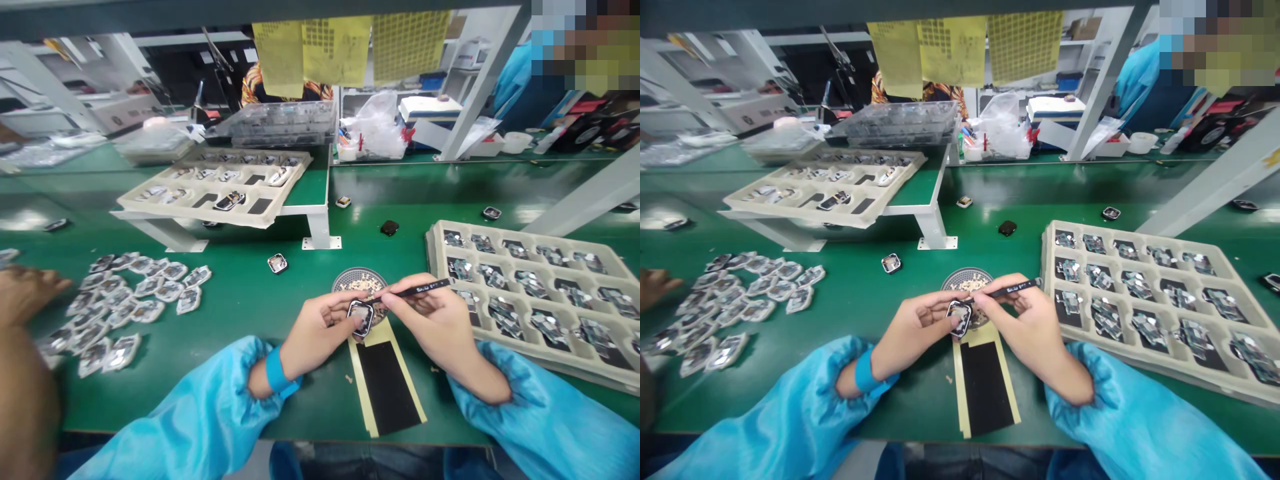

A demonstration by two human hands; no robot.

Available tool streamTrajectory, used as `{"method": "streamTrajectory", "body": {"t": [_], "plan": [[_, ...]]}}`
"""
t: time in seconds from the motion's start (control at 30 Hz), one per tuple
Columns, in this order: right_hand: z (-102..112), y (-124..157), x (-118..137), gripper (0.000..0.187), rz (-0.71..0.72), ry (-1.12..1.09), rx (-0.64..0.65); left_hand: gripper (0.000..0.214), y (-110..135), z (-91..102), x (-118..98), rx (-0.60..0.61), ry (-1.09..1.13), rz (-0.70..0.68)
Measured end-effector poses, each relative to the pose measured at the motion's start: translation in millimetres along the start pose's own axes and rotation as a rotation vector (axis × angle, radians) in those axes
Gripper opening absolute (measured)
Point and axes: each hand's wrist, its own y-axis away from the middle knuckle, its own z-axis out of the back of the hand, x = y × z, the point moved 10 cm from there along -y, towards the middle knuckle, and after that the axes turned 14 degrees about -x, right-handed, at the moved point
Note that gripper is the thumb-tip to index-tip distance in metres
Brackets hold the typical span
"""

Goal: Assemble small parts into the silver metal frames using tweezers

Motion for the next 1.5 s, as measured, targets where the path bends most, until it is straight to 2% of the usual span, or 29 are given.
{"method": "streamTrajectory", "body": {"t": [0.17,0.33,0.53,0.67,0.9,1.1,1.17,1.23,1.3,1.33,1.4,1.47,1.5], "plan": [[-2.0,7.0,24.9,0.022,0.269,0.032,0.062,0.045,-1.1,1.9,0.1,-0.01,0.065,0.041],[-4.3,8.8,26.9,0.023,0.296,0.042,0.082,0.044,-0.8,0.5,1.3,0.009,0.115,0.073],[-4.4,6.4,20.4,0.016,0.232,0.017,0.054,0.045,-0.2,0.1,1.8,0.03,0.105,0.084],[-0.9,4.8,11.5,0.012,0.147,0.029,0.006,0.044,-0.3,1.7,0.2,0.006,0.057,0.038],[-2.9,1.0,-5.2,0.019,-0.137,-0.14,-0.032,0.037,2.0,8.5,-7.7,-0.091,-0.246,-0.206],[-14.0,2.4,-23.0,0.029,-0.306,-0.238,-0.016,0.032,8.2,8.7,-29.2,-0.15,-0.566,-0.491],[-19.2,3.5,-23.8,0.031,-0.328,-0.267,0.016,0.031,8.3,7.6,-31.0,-0.148,-0.604,-0.524],[-20.1,0.1,-14.0,0.029,-0.306,-0.327,0.053,0.029,4.5,10.4,-26.3,-0.146,-0.55,-0.468],[-8.7,-10.4,7.4,0.031,-0.22,-0.404,0.059,0.031,-1.2,15.3,-18.2,-0.146,-0.418,-0.363],[4.4,-18.3,20.1,0.033,-0.156,-0.426,0.03,0.035,-4.0,17.3,-14.2,-0.143,-0.346,-0.309],[44.5,-36.4,42.2,0.034,-0.017,-0.362,-0.105,0.042,-8.5,20.0,-8.3,-0.136,-0.248,-0.223],[89.3,-53.3,53.5,0.03,0.096,-0.084,-0.266,0.04,-11.4,19.7,-3.7,-0.112,-0.236,-0.154],[102.5,-61.3,53.5,0.027,0.134,0.147,-0.266,0.037,-12.4,19.2,-1.9,-0.101,-0.242,-0.123]]}}
